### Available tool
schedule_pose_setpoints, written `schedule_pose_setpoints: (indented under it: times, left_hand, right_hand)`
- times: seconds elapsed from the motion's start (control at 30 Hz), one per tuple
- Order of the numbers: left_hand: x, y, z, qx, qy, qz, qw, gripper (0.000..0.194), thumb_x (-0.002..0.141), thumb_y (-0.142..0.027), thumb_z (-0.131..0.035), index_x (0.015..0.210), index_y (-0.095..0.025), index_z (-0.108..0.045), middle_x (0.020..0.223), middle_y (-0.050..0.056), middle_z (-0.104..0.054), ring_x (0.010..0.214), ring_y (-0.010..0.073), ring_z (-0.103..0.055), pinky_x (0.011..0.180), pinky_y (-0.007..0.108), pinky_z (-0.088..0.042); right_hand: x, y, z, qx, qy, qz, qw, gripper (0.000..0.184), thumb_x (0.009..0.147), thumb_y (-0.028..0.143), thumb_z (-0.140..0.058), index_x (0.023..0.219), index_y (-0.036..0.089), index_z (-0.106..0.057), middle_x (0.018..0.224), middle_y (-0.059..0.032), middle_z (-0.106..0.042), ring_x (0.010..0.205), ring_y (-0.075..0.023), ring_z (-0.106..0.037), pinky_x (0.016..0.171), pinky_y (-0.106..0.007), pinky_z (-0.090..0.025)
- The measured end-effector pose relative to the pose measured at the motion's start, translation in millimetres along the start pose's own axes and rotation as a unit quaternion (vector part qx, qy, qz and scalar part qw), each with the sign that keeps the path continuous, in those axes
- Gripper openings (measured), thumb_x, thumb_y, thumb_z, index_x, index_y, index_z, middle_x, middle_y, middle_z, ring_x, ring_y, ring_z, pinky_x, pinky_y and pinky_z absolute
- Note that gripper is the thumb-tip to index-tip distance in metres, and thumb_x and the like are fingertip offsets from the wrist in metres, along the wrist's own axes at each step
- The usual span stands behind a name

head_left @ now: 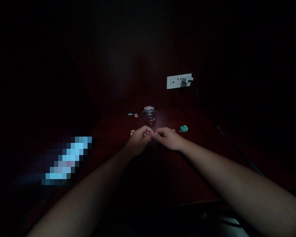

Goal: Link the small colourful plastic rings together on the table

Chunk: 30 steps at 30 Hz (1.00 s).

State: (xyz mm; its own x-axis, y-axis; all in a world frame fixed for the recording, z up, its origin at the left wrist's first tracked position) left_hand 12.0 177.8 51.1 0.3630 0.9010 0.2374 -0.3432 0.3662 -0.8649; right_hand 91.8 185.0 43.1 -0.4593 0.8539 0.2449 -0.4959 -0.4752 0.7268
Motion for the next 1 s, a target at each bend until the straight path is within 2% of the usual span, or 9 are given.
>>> schedule_pose_setpoints:
  times: [0.17, 0.43, 0.63, 1.0]
  left_hand:
    - [0, -1, 3.1, -0.015, -0.020, -0.014, 1.000, 0.014, 0.077, -0.024, -0.046, 0.084, -0.014, -0.053, 0.067, -0.001, -0.053, 0.060, 0.0086, -0.048, 0.055, 0.020, -0.037]
    - [0, -1, 5.6, 0.021, -0.042, -0.020, 0.999, 0.019, 0.079, -0.028, -0.043, 0.086, -0.014, -0.054, 0.068, 0.000, -0.053, 0.058, 0.0084, -0.047, 0.051, 0.019, -0.035]
    - [0, -6, 16.1, 0.037, -0.091, -0.040, 0.994, 0.015, 0.078, -0.026, -0.044, 0.085, -0.015, -0.052, 0.066, -0.001, -0.050, 0.056, 0.0073, -0.044, 0.050, 0.018, -0.033]
    - [0, -2, 7.8, 0.007, -0.063, -0.024, 0.998, 0.014, 0.078, -0.026, -0.045, 0.084, -0.014, -0.051, 0.066, -0.002, -0.048, 0.056, 0.0066, -0.042, 0.049, 0.017, -0.032]
  right_hand:
    - [-1, 5, 3, 0.005, -0.012, 0.010, 1.000, 0.038, 0.080, 0.047, -0.040, 0.062, 0.015, -0.047, 0.051, 0.0036, -0.042, 0.049, -0.0075, -0.037, 0.045, -0.019, -0.025]
    - [-2, 13, 3, 0.024, -0.009, 0.038, 0.999, 0.035, 0.083, 0.042, -0.038, 0.063, 0.015, -0.048, 0.051, 0.0034, -0.044, 0.049, -0.0078, -0.040, 0.047, -0.019, -0.028]
    - [-1, 8, 8, 0.020, -0.031, 0.028, 0.999, 0.037, 0.081, 0.045, -0.039, 0.060, 0.015, -0.045, 0.052, 0.0033, -0.040, 0.050, -0.0079, -0.037, 0.046, -0.020, -0.025]
    - [-1, 10, 9, 0.034, -0.040, 0.041, 0.998, 0.034, 0.081, 0.042, -0.041, 0.061, 0.015, -0.044, 0.055, 0.0030, -0.041, 0.051, -0.0077, -0.036, 0.046, -0.019, -0.026]
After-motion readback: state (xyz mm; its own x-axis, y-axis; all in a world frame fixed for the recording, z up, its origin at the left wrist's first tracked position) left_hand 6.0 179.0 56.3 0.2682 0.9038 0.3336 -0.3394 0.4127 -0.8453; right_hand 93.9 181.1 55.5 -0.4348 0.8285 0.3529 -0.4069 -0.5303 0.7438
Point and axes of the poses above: each hand's wrist, its own x-axis towards the middle knuckle, its own z-axis out of the back of the hand, y = z × x, the point moved 10 cm from there along x, towards the middle knuckle
